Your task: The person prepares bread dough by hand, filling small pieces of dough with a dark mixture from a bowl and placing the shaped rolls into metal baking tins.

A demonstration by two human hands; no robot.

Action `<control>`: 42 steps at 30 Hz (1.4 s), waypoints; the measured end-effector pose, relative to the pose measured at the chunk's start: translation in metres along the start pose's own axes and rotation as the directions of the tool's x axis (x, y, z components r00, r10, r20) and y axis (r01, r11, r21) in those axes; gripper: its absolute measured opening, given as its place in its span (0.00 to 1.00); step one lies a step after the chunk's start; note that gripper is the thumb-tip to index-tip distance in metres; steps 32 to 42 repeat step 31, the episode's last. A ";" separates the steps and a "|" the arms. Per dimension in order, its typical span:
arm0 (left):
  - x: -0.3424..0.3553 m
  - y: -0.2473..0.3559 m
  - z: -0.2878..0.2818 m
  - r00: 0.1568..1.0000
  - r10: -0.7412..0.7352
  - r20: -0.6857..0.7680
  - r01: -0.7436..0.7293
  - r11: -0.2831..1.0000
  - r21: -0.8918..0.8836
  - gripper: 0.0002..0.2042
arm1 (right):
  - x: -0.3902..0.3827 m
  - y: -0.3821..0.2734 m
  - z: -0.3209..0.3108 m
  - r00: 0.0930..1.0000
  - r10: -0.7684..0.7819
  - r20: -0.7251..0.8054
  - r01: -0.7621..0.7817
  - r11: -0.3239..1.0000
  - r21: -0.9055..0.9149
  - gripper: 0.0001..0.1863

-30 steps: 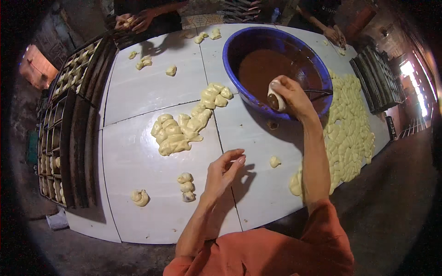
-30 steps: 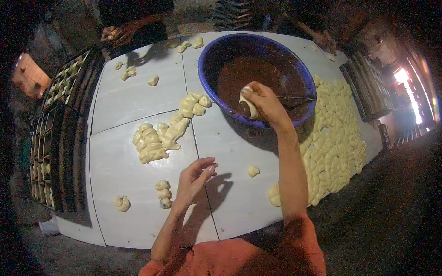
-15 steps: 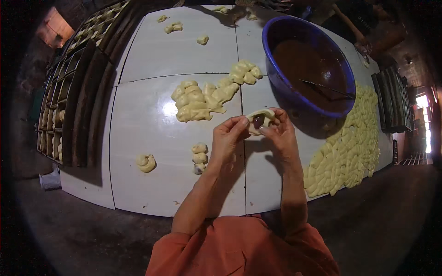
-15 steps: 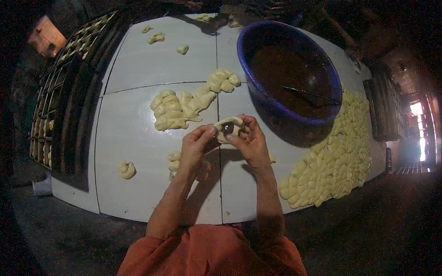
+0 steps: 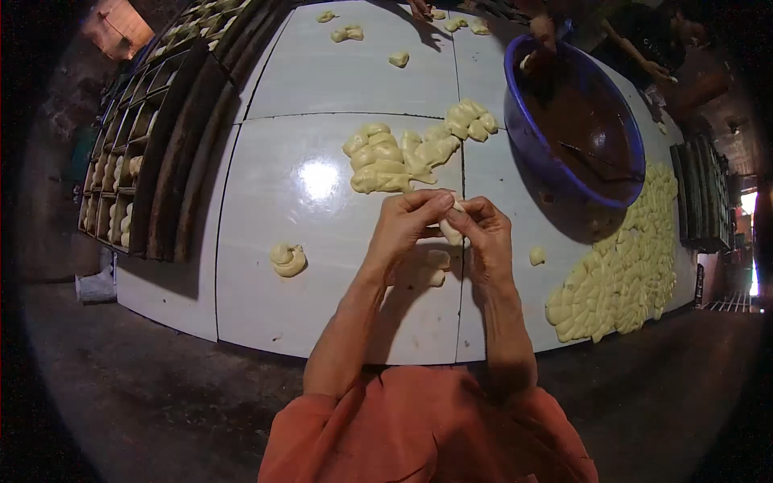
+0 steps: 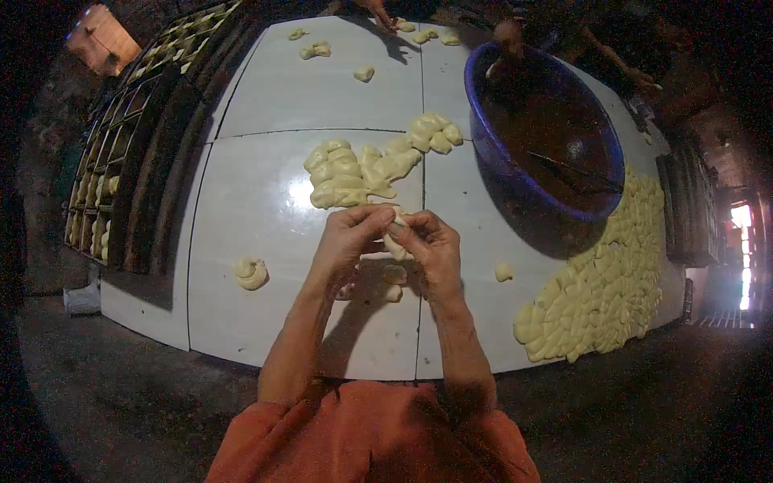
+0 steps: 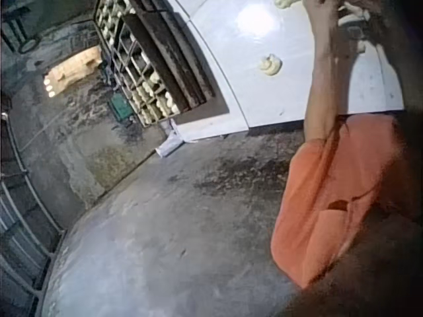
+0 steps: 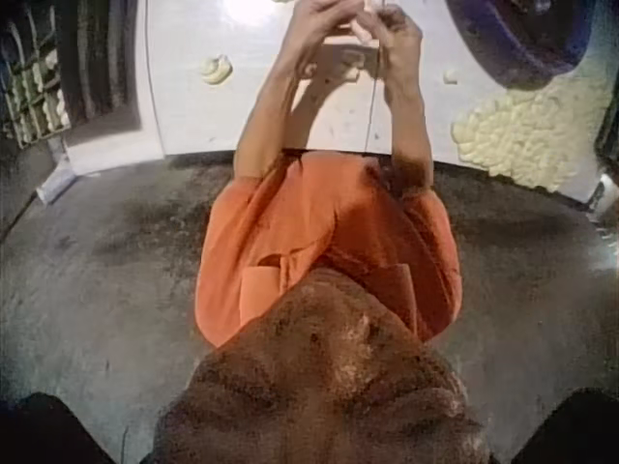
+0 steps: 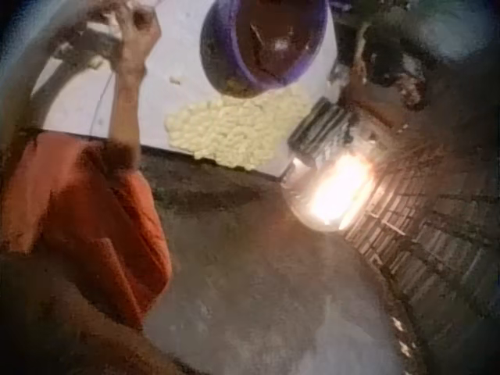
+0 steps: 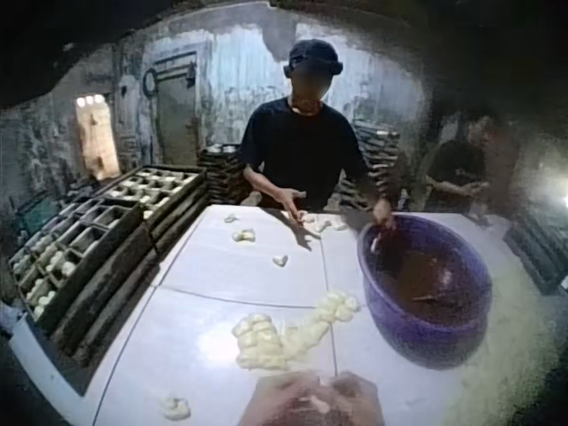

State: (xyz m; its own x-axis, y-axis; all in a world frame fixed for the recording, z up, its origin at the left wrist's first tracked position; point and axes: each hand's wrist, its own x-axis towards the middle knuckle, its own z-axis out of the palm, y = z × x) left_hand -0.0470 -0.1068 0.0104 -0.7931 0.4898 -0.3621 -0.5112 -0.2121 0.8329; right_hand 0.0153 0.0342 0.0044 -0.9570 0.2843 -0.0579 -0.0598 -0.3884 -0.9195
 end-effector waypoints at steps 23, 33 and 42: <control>-0.018 -0.008 -0.005 0.962 0.210 0.175 -0.230 0.968 0.100 0.12 | -0.016 0.019 0.005 0.866 -0.496 0.058 0.484 0.805 -0.341 0.08; -0.023 -0.032 -0.001 0.973 0.101 0.207 -0.141 0.973 0.185 0.15 | -0.016 0.035 -0.022 0.814 -0.575 0.086 0.473 0.569 -0.673 0.07; -0.023 -0.032 -0.001 0.973 0.101 0.207 -0.141 0.973 0.185 0.15 | -0.016 0.035 -0.022 0.814 -0.575 0.086 0.473 0.569 -0.673 0.07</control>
